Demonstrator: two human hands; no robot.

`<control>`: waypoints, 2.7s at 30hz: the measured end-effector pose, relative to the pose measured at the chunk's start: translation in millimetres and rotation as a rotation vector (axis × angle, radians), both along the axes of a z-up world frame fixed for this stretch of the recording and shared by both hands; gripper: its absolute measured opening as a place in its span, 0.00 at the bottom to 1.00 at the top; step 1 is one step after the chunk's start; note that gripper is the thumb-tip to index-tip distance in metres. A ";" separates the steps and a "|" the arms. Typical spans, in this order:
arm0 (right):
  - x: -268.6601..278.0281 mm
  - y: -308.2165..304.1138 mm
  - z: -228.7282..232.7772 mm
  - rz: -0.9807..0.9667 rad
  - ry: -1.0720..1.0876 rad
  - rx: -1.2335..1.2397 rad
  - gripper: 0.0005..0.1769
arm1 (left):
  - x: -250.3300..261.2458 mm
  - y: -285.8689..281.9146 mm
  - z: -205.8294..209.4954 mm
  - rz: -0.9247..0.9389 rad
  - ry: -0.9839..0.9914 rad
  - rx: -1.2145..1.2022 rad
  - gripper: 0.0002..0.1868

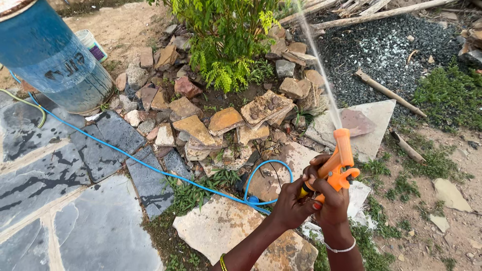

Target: The person uses a spray nozzle connected to a blue hose to water a small tree planted within a rock garden.

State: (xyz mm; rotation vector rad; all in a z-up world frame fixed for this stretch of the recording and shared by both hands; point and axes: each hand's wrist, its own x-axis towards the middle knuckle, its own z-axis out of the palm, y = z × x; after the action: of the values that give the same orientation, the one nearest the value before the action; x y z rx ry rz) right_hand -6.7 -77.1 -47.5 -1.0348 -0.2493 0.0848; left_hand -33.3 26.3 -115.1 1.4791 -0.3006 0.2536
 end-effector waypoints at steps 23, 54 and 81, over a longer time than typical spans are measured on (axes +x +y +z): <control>-0.2 25.3 -94.5 0.091 0.196 -0.168 0.20 | -31.7 20.7 -91.9 0.061 0.187 0.016 0.47; -17.1 35.2 -46.5 0.120 0.091 -0.216 0.22 | -34.0 32.6 -56.4 0.092 0.091 0.025 0.45; 2.9 52.6 -110.8 0.214 0.277 -0.494 0.19 | -53.7 13.0 -149.9 0.103 0.349 -0.303 0.39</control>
State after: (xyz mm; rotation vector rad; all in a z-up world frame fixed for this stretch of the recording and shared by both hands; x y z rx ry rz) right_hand -3.8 -24.4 -158.2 -1.4667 -0.0849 0.4993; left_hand -87.1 39.3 -265.0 1.2131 0.0935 0.1134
